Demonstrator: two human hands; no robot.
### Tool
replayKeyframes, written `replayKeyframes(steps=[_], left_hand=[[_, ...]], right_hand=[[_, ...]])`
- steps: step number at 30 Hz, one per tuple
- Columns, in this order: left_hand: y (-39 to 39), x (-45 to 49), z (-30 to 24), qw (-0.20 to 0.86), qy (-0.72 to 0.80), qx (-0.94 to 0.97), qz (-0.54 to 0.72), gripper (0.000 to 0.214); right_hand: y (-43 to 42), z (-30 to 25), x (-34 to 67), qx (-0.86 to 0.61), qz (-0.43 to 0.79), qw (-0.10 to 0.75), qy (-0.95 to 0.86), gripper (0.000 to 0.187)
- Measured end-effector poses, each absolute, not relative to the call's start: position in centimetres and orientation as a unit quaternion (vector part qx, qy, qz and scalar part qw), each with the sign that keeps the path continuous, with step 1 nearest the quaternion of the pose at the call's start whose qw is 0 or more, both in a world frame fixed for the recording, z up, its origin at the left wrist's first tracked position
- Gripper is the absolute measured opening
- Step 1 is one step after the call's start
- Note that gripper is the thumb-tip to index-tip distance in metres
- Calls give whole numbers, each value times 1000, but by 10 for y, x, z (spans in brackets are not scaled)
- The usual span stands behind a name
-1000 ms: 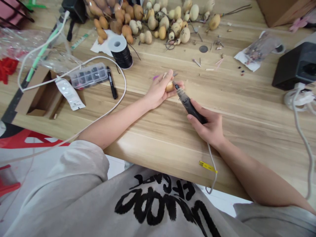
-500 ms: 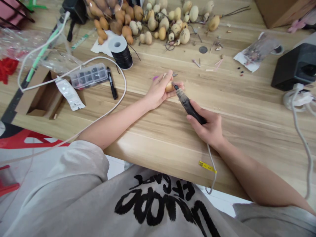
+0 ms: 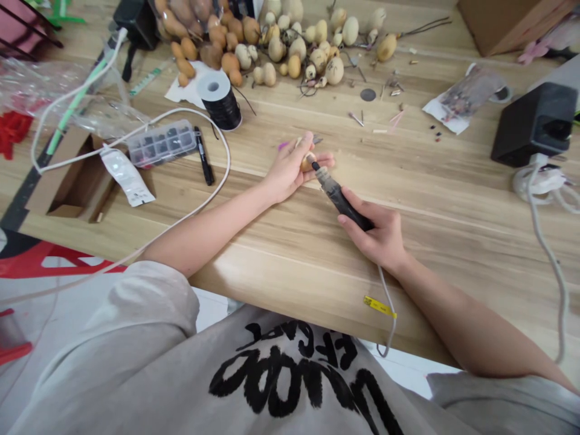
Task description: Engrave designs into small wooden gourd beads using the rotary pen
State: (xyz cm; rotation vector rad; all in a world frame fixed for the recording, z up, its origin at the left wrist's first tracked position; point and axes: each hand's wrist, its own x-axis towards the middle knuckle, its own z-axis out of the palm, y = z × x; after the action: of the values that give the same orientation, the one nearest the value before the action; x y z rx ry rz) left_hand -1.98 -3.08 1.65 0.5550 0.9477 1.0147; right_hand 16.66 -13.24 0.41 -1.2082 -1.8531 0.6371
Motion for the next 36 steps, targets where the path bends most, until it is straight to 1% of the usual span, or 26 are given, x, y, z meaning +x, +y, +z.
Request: replayKeyframes(steps=[5,9,15,19,24,29,36], left_hand=[[-31,-19,17,729,436,257,461,42],[-31,-19,17,728,438,257,461,41],[-30,-19,16,725,436,263,464,41],[-30,-19,16,718,438,281,462,39],[-30,-19,15,722,439,276,459,42],[-30,-20,15,720,446,278,454,43],[-31,-20,15,727,433,259,465,42]], right_hand=[[-132,5,166,-485,245,409,-733,47],[-132,4,166,-458,239,416,-749,46],[-133,2,167,-479,234,415,-738,47],[-133,2,166,-457,239,413,-751,48],[-133,3,166,-495,242,398,-733,49],[-133,3,166,-482,247,398,-740,47],[-132,4,167,-506,265,394,-720,48]])
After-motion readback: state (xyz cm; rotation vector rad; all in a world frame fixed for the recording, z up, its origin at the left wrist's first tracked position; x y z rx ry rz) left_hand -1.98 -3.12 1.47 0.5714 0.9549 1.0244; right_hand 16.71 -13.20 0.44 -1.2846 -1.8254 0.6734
